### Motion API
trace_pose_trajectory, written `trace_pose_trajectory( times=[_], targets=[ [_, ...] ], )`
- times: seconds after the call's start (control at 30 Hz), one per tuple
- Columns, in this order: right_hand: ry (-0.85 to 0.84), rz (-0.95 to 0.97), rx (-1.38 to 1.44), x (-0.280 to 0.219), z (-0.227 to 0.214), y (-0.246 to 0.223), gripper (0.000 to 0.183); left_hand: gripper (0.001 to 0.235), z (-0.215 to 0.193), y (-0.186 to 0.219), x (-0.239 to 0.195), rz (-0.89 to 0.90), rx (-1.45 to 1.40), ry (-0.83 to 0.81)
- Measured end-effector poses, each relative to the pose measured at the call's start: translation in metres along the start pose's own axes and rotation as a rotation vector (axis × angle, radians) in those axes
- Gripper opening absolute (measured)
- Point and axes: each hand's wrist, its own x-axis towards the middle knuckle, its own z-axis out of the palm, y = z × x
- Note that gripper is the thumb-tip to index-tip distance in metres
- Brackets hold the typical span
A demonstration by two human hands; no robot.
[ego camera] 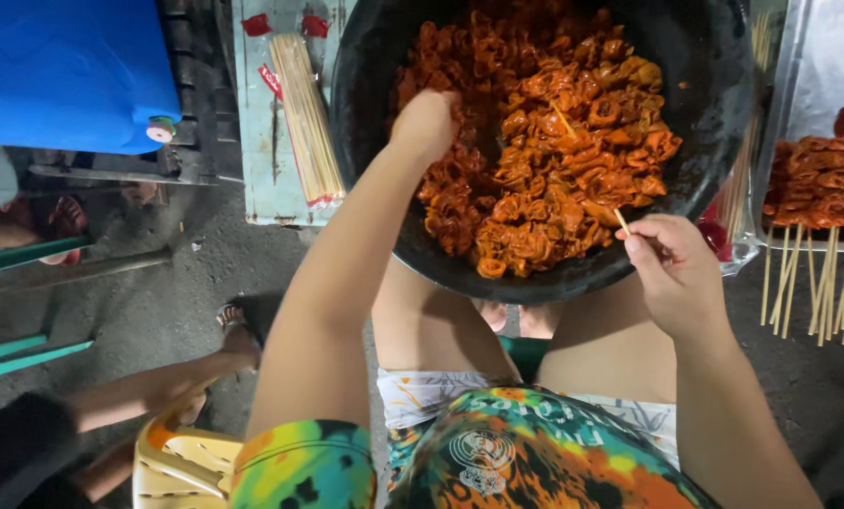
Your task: The person threads pieces of marinated meat onto wooden skewers by hand, taking pieces from a large black basin and placing the finished skewers onto a metal tray.
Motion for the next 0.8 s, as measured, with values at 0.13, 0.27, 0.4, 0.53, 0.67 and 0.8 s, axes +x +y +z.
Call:
trace_pose_trajectory(
  times=[0.13,0.27,0.4,0.53,0.67,0.8],
  targets=[
    [0.001,0.034,0.046,0.001,-0.001,0.000,0.009,0.022,0.052,0.024,0.029,0.107,0.180,0.115],
    [-0.015,0.042,0.002,0.001,-0.005,0.000,0.010,0.021,0.107,0.044,0.027,0.206,0.348,-0.205],
    [-0.022,0.052,0.058,-0.001,-0.007,-0.004,0.009,0.028,0.113,0.039,-0.006,0.280,0.124,-0.075],
    [-0.033,0.147,0.132,-0.005,-0.004,-0.009,0.013,0.030,0.093,0.034,-0.056,0.162,-0.168,-0.099],
    [-0.060,0.181,0.153,-0.017,0.000,-0.010,0.015,0.036,0.071,0.029,-0.116,0.253,-0.263,0.004],
    [-0.102,0.183,0.254,-0.032,0.004,-0.011,0.018,0.031,0.050,0.040,-0.171,0.230,-0.208,0.264]
  ],
)
